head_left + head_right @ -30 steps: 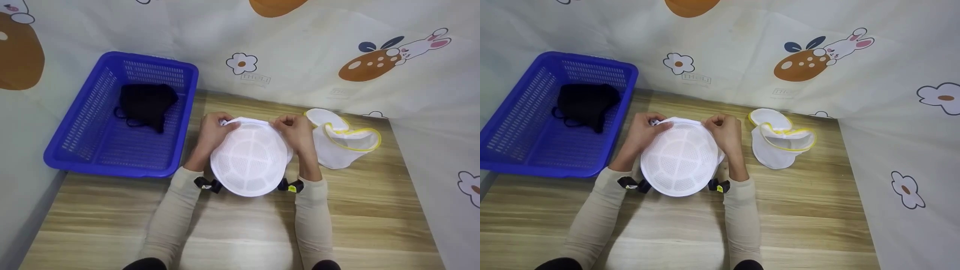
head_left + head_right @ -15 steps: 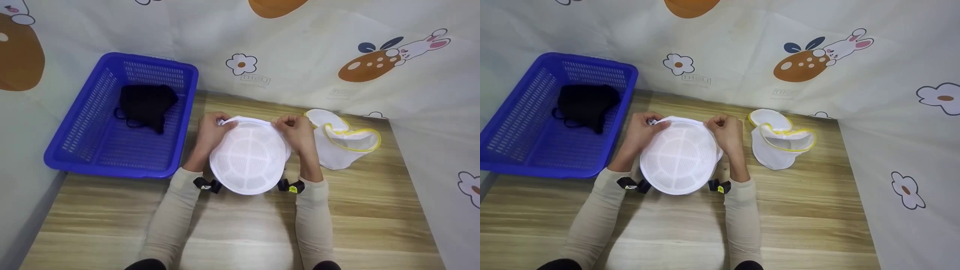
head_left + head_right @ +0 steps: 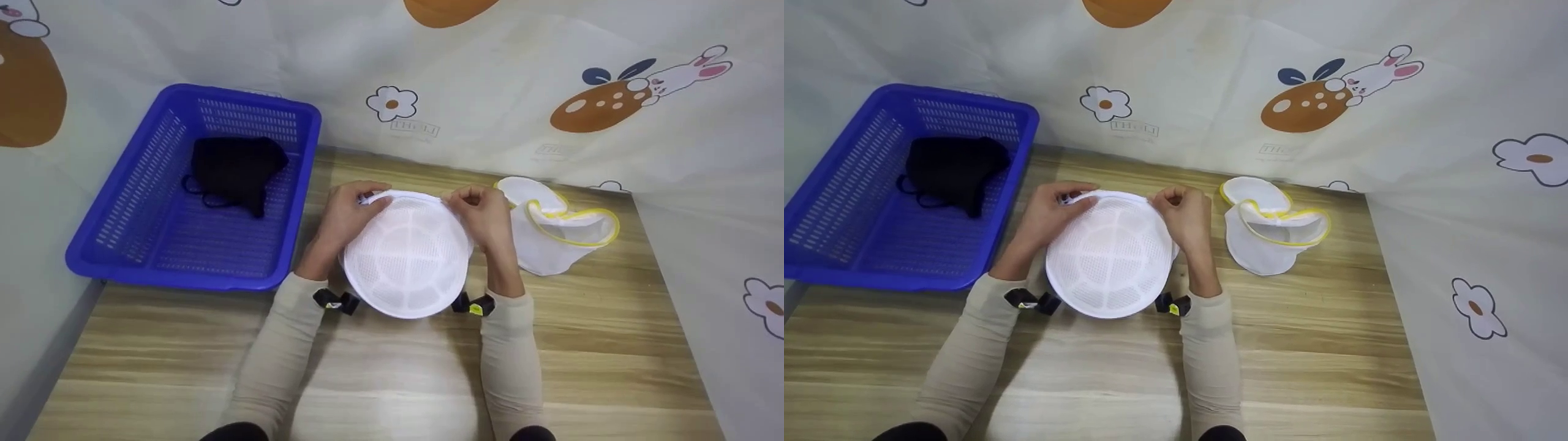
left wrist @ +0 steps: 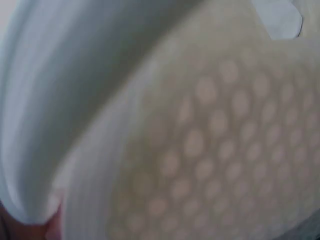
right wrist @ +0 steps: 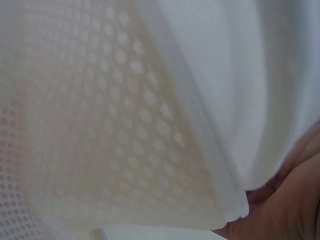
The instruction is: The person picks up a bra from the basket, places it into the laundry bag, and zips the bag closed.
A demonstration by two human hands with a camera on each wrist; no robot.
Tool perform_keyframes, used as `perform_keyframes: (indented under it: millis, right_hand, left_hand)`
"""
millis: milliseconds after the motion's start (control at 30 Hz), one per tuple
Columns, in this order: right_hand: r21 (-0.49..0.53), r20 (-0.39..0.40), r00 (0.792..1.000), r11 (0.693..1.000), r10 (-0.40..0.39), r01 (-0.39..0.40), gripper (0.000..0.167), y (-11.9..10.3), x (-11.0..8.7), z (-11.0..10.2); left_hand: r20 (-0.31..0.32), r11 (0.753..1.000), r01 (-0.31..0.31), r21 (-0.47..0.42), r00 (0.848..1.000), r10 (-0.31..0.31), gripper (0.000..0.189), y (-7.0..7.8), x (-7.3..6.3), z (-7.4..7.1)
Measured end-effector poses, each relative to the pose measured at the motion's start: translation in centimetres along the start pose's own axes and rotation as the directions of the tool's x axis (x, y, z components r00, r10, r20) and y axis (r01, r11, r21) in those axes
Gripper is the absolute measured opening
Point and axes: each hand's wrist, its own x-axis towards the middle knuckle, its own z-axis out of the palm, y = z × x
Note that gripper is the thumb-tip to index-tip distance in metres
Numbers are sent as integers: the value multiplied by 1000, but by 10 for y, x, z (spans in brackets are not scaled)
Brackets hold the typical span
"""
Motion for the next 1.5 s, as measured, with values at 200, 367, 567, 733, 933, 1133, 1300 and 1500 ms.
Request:
perform_keyframes:
  millis: [200,367,567,733,933,1133,1300,1500]
  right_hand:
    - [10,13,1000,1000,-17,17,13,0,-2,5]
    - [0,18,998,999,-53,53,16,-2,-3,8]
    - [-35,18,997,996,-77,78,16,-3,-4,9]
    - [-48,10,997,996,-81,81,17,-2,-3,8]
    - [-36,16,998,997,-68,69,17,0,-2,8]
    - [-22,23,999,999,-41,41,17,1,-1,7]
    - [-8,28,999,1000,-24,25,14,1,-2,6]
    - [11,30,999,1000,-30,29,15,1,-2,6]
  left_hand:
    - [6,996,-92,23,996,92,16,0,-1,1]
    - [6,986,-159,58,987,158,18,1,-1,3]
    - [47,980,-190,61,981,187,11,2,-1,3]
    - [49,987,-149,57,988,147,11,2,-1,4]
    - [7,991,-119,53,993,119,10,2,0,5]
    - [-19,995,-90,47,996,91,10,3,0,5]
    - [-37,996,-77,42,996,79,9,2,0,4]
    - [-46,996,-83,34,995,84,9,2,-1,3]
